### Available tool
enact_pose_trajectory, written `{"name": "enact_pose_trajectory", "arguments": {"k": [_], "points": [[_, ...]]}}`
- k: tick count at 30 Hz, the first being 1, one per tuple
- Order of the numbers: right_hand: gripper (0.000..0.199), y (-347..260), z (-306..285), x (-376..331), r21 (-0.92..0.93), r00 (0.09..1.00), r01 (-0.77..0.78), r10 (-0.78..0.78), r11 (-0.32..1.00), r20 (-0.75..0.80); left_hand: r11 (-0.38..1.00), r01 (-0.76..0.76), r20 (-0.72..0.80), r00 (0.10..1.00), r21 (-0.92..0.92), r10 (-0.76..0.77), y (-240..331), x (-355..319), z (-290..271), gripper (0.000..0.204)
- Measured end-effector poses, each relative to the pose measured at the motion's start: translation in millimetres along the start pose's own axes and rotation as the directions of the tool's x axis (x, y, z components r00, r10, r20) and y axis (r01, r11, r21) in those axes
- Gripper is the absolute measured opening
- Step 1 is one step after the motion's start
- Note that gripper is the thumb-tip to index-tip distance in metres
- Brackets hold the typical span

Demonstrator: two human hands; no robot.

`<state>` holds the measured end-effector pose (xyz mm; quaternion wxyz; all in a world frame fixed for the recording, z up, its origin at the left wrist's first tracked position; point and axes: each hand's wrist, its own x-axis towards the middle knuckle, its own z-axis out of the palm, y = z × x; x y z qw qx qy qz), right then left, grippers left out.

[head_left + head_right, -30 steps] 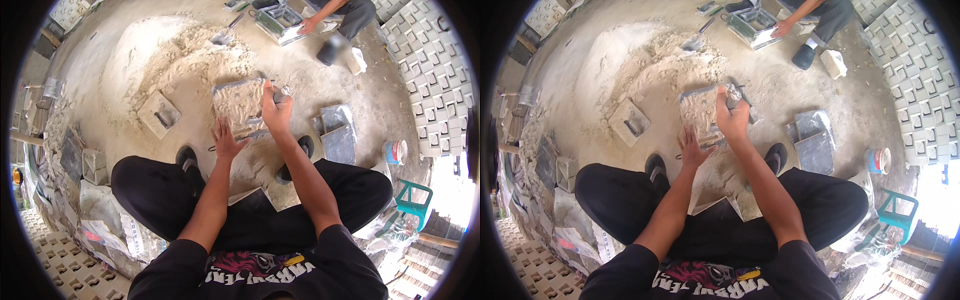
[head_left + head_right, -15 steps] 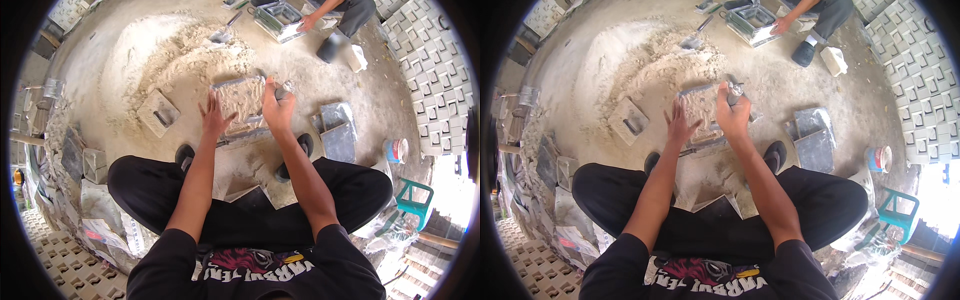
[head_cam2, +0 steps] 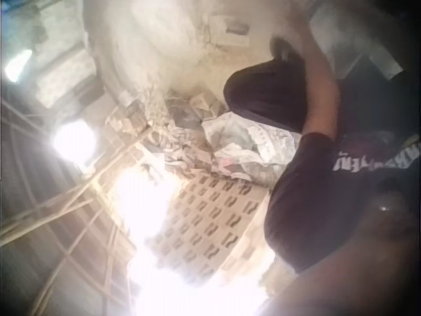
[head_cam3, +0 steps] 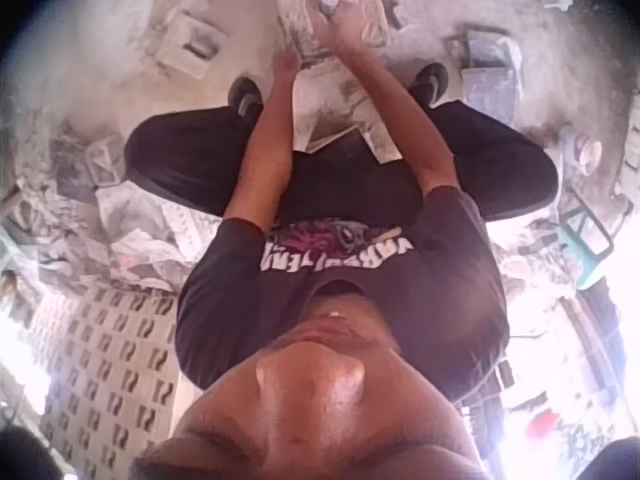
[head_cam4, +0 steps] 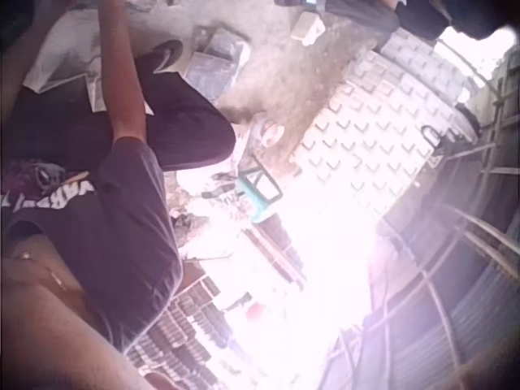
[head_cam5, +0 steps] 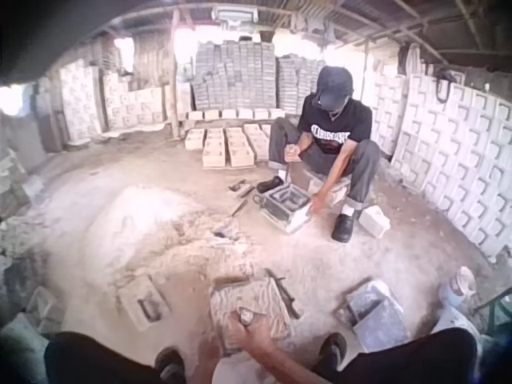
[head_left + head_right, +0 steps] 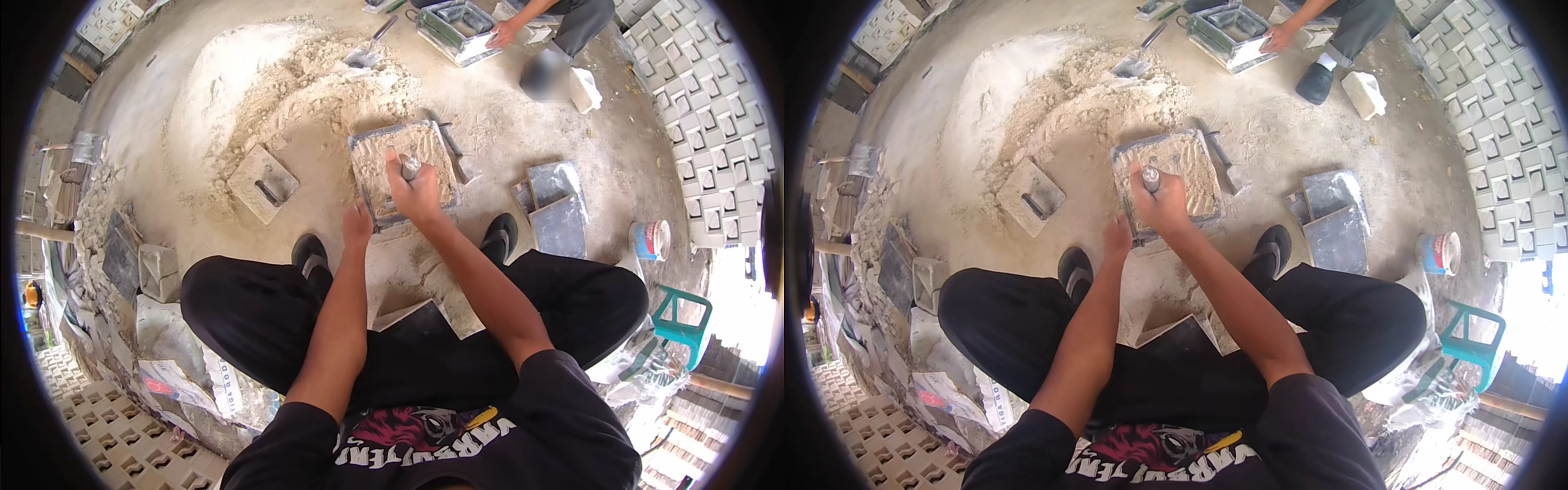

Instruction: The person fills a square mold with a sand mixture, levels it using a trowel and their hands, and then compresses the mixture with a vertical tool.

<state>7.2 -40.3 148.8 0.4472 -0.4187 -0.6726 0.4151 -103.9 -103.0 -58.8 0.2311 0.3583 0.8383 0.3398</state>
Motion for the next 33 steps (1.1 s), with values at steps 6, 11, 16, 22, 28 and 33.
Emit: {"name": "enact_pose_trajectory", "arguments": {"k": [6, 11, 16, 22, 28, 33], "points": [[0.050, -20, -24, 11, 0.082, 0.987, -0.092, 0.102, 0.992, -0.122, 0.976, -0.094, -0.083, 0.993, -0.197, 0.079, 3, -4, -3, 0.041], [0.049, -4, -31, 20, 0.070, 0.995, -0.039, 0.045, 0.997, -0.085, 0.990, -0.079, -0.167, 0.984, -0.120, 0.059, -2, 7, 3, 0.046], [0.048, 5, -39, 6, 0.066, 0.991, -0.063, 0.070, 0.996, -0.111, 0.989, -0.132, -0.130, 0.982, 0.058, 0.139, 40, -11, -4, 0.066], [0.046, -1, -48, 15, 0.019, 0.989, -0.107, 0.109, 0.994, -0.105, 0.891, -0.368, 0.092, 0.930, 0.268, 0.356, 59, -30, -16, 0.114], [0.046, 3, -58, 19, 0.019, 0.993, -0.070, 0.071, 0.997, -0.091, 0.867, -0.418, 0.151, 0.908, 0.272, 0.391, 72, -36, -17, 0.124], [0.040, 3, -59, 8, 0.012, 0.997, 0.028, -0.027, 1.000, -0.076, 0.896, -0.361, 0.129, 0.932, 0.260, 0.338, 67, -32, -13, 0.125]]}}
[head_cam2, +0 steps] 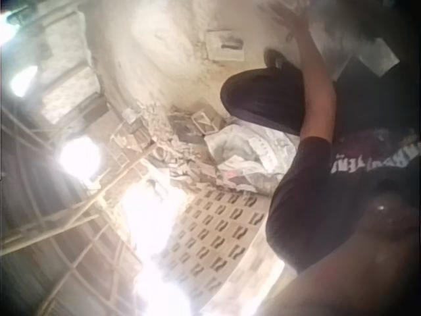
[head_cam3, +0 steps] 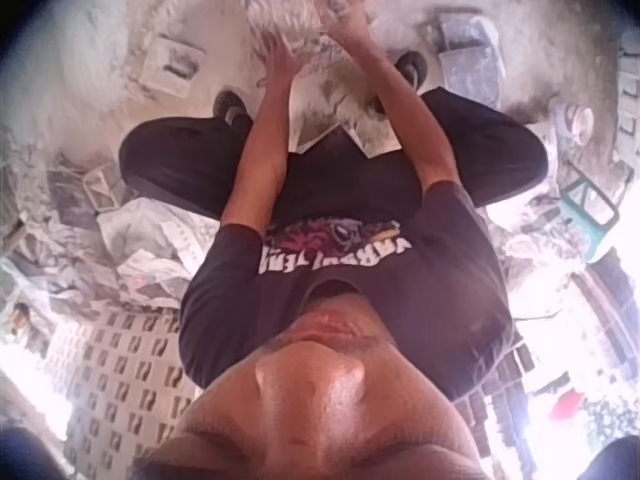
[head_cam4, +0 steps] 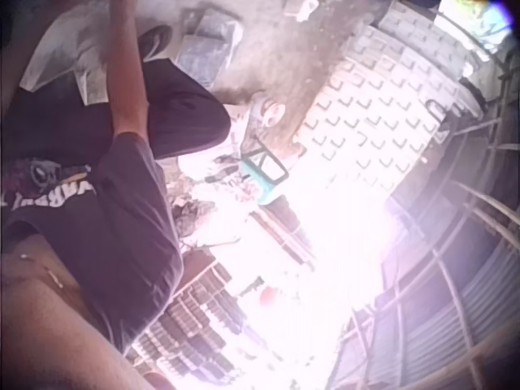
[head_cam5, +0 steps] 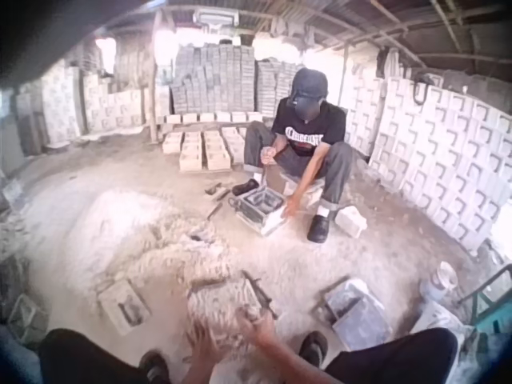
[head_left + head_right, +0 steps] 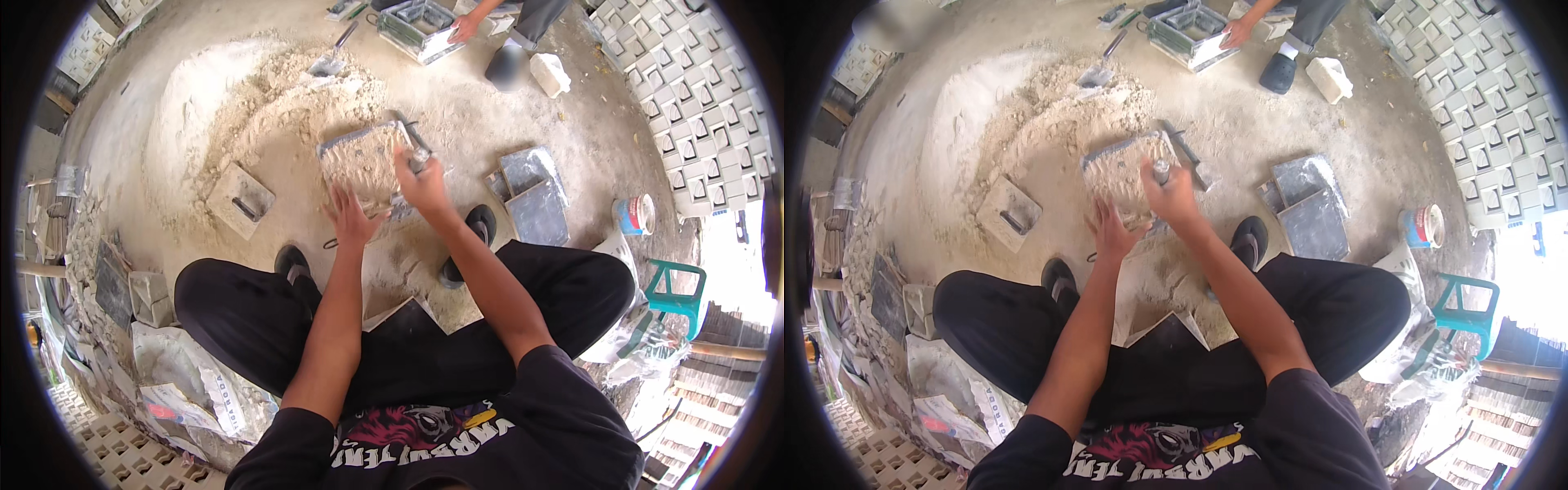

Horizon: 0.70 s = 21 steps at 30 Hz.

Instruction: The person fills a square mold with a sand mixture, levels it using a trowel and their hands, and then compresses the mixture with a vertical tool.

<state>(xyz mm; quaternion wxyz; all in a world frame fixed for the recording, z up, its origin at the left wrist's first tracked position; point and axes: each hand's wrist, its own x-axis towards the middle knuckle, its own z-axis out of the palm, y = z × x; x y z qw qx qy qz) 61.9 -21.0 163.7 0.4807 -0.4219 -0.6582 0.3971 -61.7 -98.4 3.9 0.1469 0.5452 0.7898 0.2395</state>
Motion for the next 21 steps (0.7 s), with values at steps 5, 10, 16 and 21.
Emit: {"name": "enact_pose_trajectory", "arguments": {"k": [5, 10, 16, 21], "points": [[0.040, 2, -11, 14, 0.043, 0.998, -0.061, 0.061, 0.997, 0.002, 0.999, 0.052, 0.019, 0.998, 0.001, -0.052, 13, 11, -4, 0.121], [0.043, 9, -15, 7, 0.015, 0.991, -0.135, 0.135, 0.991, -0.005, 0.997, 0.079, 0.019, 0.997, 0.025, -0.080, 10, 9, 4, 0.118], [0.042, 6, -21, 3, 0.012, 0.991, -0.131, 0.131, 0.991, -0.031, 0.997, 0.069, -0.022, 0.997, 0.043, -0.068, 5, 16, 11, 0.115], [0.045, 13, -25, 8, -0.050, 0.993, -0.114, 0.113, 0.992, -0.022, 0.997, 0.081, 0.000, 0.997, 0.018, -0.081, 9, 16, 6, 0.110]]}}
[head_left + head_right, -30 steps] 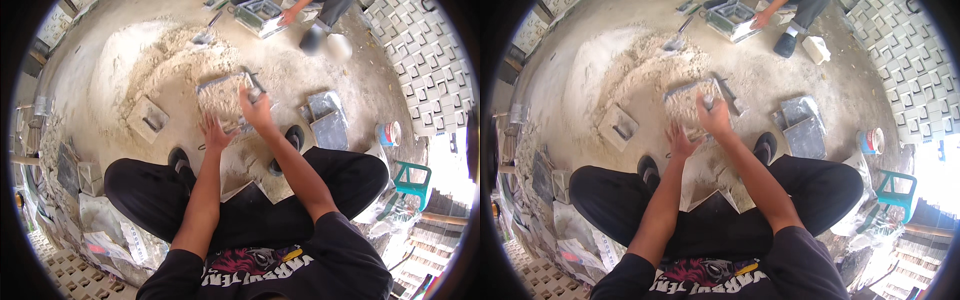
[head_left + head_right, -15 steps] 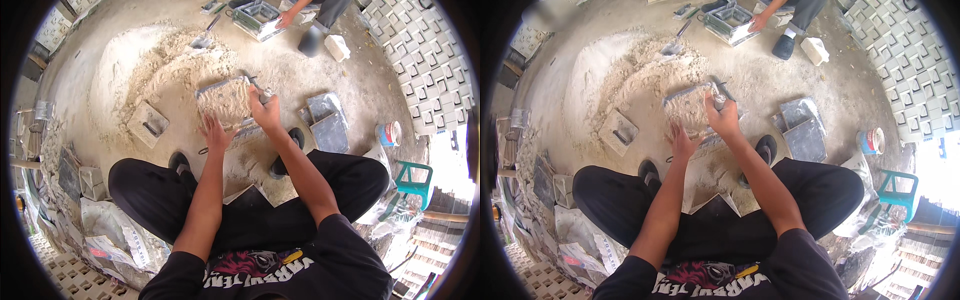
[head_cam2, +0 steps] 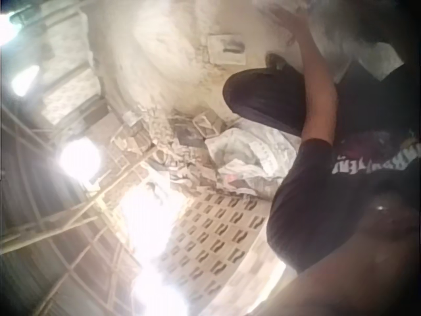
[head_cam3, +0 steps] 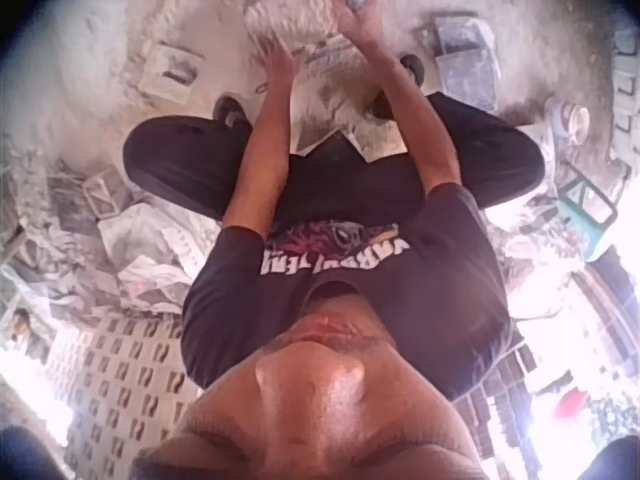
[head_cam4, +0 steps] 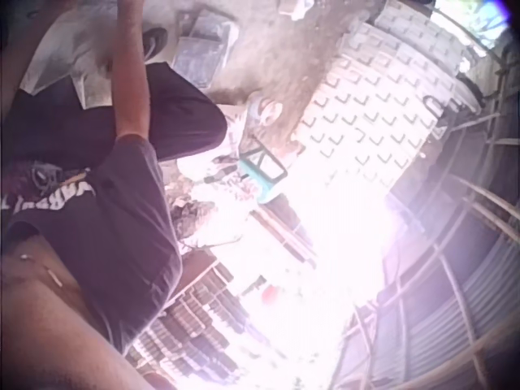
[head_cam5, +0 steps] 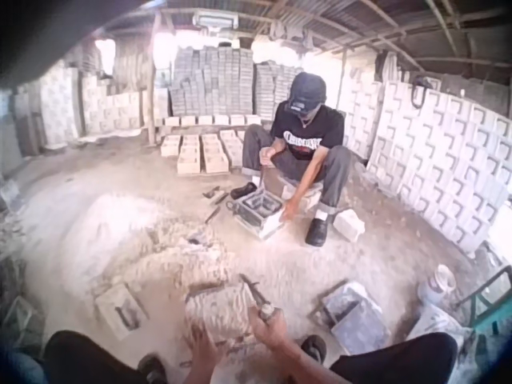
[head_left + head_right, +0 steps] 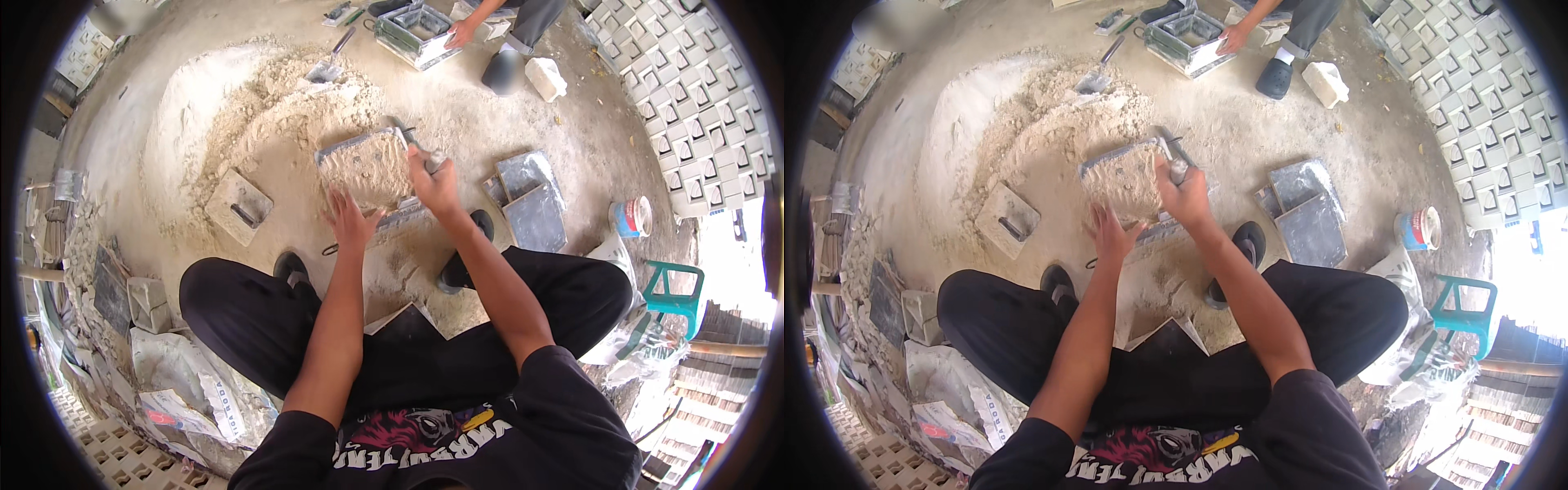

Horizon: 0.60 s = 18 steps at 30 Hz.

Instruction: The person fills a square mold with a sand mixture, levels it using a trowel and their hands, and then compresses the mixture with a vertical tool.

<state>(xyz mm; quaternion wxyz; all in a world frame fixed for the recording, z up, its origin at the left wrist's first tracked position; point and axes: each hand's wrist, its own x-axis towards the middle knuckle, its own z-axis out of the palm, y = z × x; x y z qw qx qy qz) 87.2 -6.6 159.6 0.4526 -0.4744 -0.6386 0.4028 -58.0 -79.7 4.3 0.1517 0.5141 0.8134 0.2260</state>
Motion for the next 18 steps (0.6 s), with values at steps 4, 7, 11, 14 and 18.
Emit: {"name": "enact_pose_trajectory", "arguments": {"k": [4, 7, 11, 14, 18], "points": [[0.047, -8, -9, -1, 0.094, 0.999, 0.018, -0.014, 0.995, -0.040, 0.999, 0.046, -0.047, 0.998, -0.018, -0.047, -8, 4, 8, 0.099], [0.047, -6, -9, 1, 0.066, 0.995, -0.095, 0.096, 0.993, -0.010, 0.985, 0.144, -0.066, 0.986, -0.093, -0.151, -19, -5, 11, 0.090], [0.046, 2, -10, 6, 0.160, 1.000, -0.017, 0.021, 0.987, -0.022, 0.938, 0.298, -0.138, 0.936, -0.175, -0.324, -34, 7, 16, 0.083], [0.046, 0, -8, 9, 0.110, 0.999, -0.047, 0.049, 0.993, -0.015, 0.895, 0.400, -0.097, 0.900, -0.197, -0.424, -39, 13, 19, 0.077], [0.045, -10, -9, 12, 0.136, 0.999, -0.026, 0.029, 0.990, -0.024, 0.874, 0.414, -0.100, 0.888, -0.253, -0.449, -52, 7, 19, 0.064]]}}
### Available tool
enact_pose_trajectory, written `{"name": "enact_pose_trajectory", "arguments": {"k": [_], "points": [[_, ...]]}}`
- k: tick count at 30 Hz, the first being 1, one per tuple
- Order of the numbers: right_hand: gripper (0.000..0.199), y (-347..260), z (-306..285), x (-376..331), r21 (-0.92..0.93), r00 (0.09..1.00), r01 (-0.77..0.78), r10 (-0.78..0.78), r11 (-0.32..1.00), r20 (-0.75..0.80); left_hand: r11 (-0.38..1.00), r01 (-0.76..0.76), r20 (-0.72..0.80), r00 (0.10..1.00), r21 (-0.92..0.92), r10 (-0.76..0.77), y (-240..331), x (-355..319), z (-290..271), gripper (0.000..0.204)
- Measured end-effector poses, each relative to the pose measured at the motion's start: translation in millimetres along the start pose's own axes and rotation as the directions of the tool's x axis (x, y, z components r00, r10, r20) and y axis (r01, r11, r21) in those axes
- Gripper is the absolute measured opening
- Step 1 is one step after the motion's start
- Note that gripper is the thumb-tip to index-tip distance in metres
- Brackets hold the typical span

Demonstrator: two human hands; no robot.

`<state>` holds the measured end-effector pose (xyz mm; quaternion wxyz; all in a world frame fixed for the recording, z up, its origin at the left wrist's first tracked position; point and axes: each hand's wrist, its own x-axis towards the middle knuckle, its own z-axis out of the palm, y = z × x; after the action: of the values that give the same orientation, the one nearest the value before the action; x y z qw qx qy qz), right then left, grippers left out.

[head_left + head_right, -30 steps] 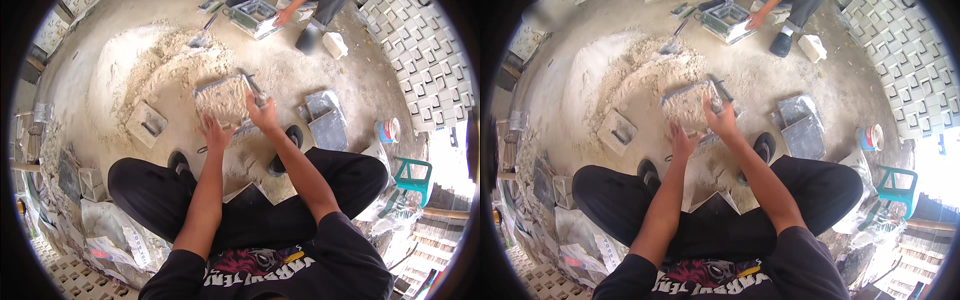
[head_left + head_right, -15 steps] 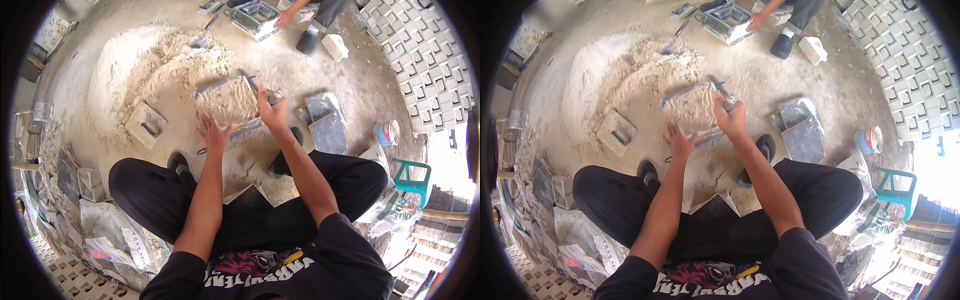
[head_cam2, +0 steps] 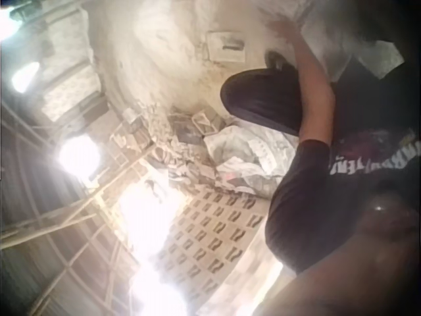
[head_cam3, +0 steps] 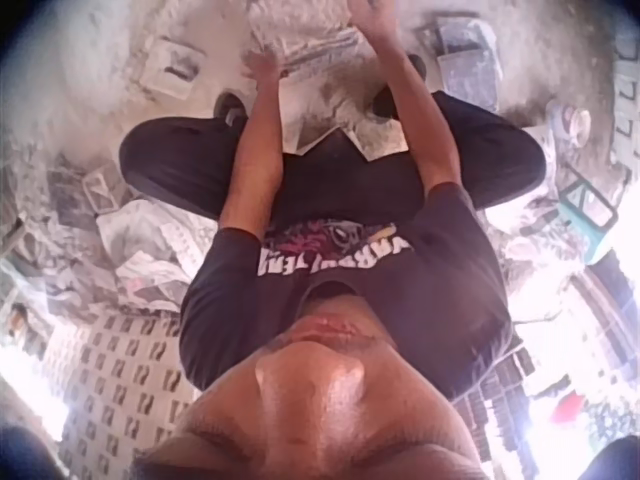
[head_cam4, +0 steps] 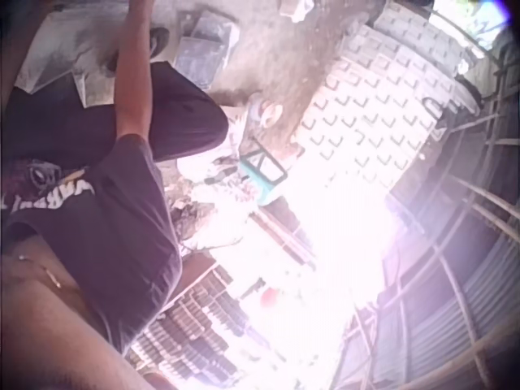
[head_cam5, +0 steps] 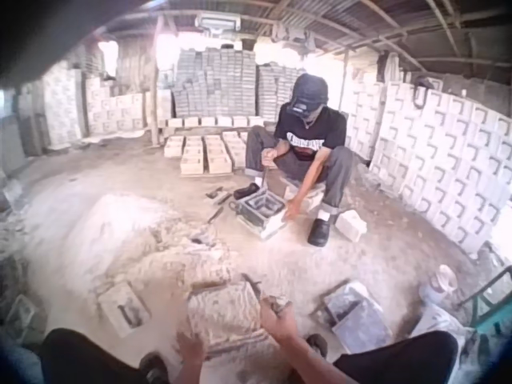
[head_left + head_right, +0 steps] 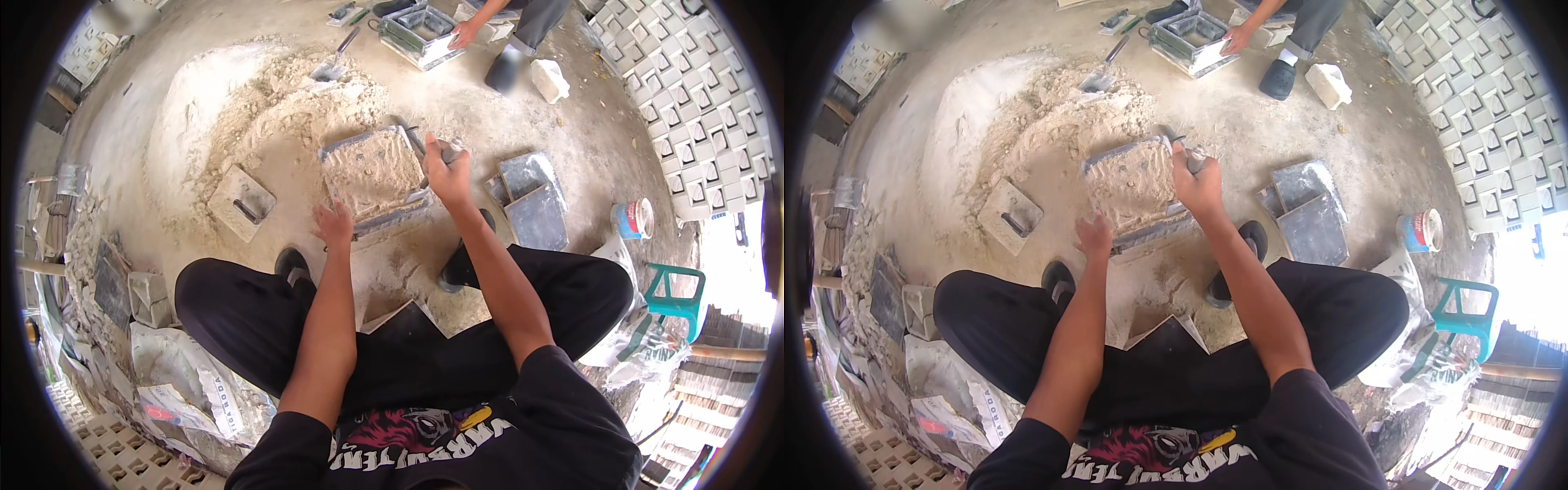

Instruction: The person fills a square mold with a sand mixture, levels it using a trowel and their hands, and then compresses the mixture with a vertical tool.

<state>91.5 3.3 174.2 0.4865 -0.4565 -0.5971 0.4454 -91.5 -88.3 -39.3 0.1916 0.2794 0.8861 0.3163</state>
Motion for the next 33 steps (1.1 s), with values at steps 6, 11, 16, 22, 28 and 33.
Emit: {"name": "enact_pose_trajectory", "arguments": {"k": [6, 11, 16, 22, 28, 33], "points": [[0.040, 20, 0, -1, -0.040, 0.999, 0.037, -0.037, 0.999, -0.004, 0.999, -0.029, 0.058, 0.998, -0.018, 0.030, 17, -3, -11, 0.053], [0.042, 12, 18, -18, -0.049, 1.000, -0.008, 0.007, 0.999, -0.014, 0.999, -0.039, -0.030, 0.999, -0.023, 0.038, -4, 1, -8, 0.059], [0.043, 9, 14, -8, -0.021, 1.000, -0.006, 0.006, 1.000, 0.010, 0.995, 0.004, -0.062, 0.998, -0.103, -0.011, 7, -4, -11, 0.062], [0.042, 10, 32, -18, -0.030, 0.998, 0.045, -0.044, 0.999, 0.039, 0.993, -0.040, -0.026, 0.999, -0.108, 0.038, 1, 1, -11, 0.058], [0.040, 11, 39, -20, -0.043, 0.998, -0.002, 0.005, 0.999, 0.059, 0.987, 0.004, -0.016, 1.000, -0.162, -0.006, -2, 2, -6, 0.060], [0.047, -2, 41, -23, -0.090, 0.997, 0.079, -0.081, 0.993, -0.020, 0.978, 0.001, 0.016, 1.000, -0.211, 0.003, 3, 4, -10, 0.060]]}}
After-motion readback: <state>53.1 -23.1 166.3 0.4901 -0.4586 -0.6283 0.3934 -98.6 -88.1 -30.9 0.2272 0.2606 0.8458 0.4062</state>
